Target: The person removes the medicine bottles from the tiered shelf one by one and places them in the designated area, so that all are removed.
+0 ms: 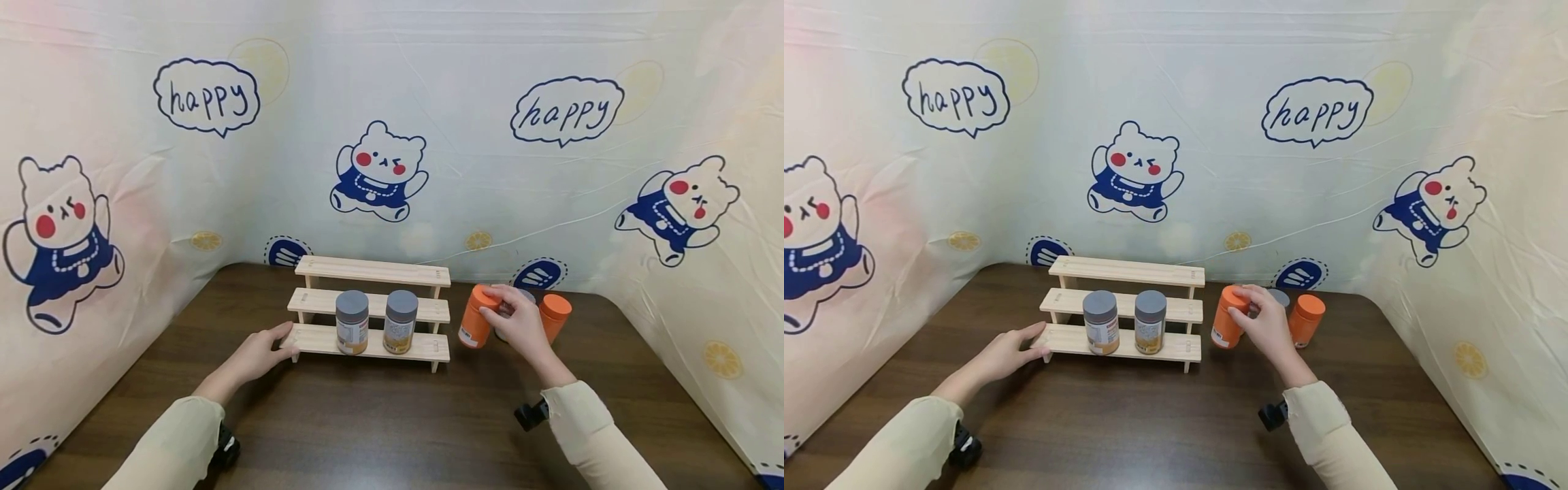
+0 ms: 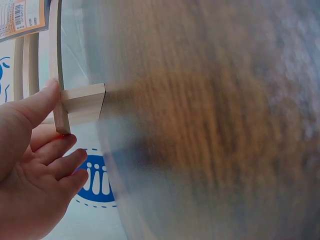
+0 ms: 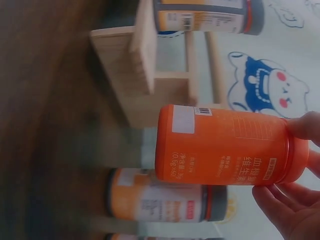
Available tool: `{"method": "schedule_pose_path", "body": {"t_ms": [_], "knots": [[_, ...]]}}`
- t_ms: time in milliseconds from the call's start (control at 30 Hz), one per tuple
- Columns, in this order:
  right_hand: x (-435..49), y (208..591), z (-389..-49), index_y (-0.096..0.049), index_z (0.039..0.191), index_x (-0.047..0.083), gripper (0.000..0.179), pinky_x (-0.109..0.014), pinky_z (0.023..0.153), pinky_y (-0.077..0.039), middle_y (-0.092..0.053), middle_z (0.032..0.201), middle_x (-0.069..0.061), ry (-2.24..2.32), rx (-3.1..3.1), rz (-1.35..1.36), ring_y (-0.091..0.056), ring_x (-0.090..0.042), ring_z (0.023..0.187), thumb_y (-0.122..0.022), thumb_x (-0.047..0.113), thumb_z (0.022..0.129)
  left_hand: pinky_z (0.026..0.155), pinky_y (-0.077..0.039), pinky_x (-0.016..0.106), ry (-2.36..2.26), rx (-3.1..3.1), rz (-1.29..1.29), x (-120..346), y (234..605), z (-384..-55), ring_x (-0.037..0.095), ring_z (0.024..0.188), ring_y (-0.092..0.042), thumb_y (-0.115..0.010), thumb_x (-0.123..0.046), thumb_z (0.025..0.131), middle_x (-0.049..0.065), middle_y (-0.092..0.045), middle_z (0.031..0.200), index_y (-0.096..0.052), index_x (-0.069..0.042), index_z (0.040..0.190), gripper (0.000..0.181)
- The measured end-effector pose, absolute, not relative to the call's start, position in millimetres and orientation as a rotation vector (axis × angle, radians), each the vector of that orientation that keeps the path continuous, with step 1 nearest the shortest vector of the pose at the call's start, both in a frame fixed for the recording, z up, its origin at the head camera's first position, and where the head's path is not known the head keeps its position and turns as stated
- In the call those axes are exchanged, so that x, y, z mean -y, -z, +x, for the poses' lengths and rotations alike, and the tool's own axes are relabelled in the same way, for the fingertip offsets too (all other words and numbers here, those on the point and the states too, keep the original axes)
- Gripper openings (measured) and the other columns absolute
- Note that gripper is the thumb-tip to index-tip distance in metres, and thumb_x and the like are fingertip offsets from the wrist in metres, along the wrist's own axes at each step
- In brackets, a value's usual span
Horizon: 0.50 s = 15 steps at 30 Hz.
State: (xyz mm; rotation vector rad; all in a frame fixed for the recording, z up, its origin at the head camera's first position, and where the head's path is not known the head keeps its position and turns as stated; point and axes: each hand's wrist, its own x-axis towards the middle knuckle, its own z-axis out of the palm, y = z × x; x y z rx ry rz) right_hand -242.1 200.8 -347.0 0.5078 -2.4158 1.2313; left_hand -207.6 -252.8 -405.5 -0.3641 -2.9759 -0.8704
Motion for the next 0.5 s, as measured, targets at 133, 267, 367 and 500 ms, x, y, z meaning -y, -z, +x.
{"method": "schedule_pose_path", "body": {"t_ms": [133,267,367,500], "knots": [[-204,356,-243,-0.062,0.115,-0.002,0.036,-0.043,0.085,-0.047,-0.053,0.122,-0.019,-1.217,2.447,0.496,-0.056,-0.033,0.103,-0.071,0.009,0.081,0.095,-0.034,0.053,0.874,2.977,-0.366,252,405,-207,0.042,0.121,-0.039,-0.060,-0.029,0.090,0.029,-0.038,0.135,-0.037,0.011,0.134,0.065],[-208,362,-242,-0.061,0.116,-0.002,0.037,-0.043,0.086,-0.046,-0.052,0.123,-0.019,-1.218,2.480,0.479,-0.056,-0.033,0.104,-0.070,0.008,0.082,0.095,-0.035,0.053,0.877,2.980,-0.364,252,405,-207,0.042,0.121,-0.039,-0.061,-0.029,0.090,0.029,-0.039,0.134,-0.037,0.011,0.135,0.065],[-210,365,-242,-0.062,0.116,-0.001,0.036,-0.042,0.086,-0.046,-0.051,0.123,-0.019,-1.227,2.495,0.467,-0.056,-0.033,0.104,-0.070,0.007,0.082,0.095,-0.035,0.053,0.881,2.979,-0.365,252,404,-208,0.042,0.121,-0.039,-0.061,-0.029,0.090,0.029,-0.039,0.135,-0.037,0.011,0.135,0.065],[-213,369,-242,-0.062,0.115,-0.001,0.036,-0.041,0.085,-0.047,-0.051,0.123,-0.019,-1.213,2.504,0.458,-0.057,-0.032,0.103,-0.071,0.006,0.081,0.096,-0.034,0.053,0.881,2.977,-0.367,253,404,-209,0.042,0.121,-0.038,-0.061,-0.029,0.090,0.028,-0.038,0.135,-0.037,0.011,0.135,0.065]]}}
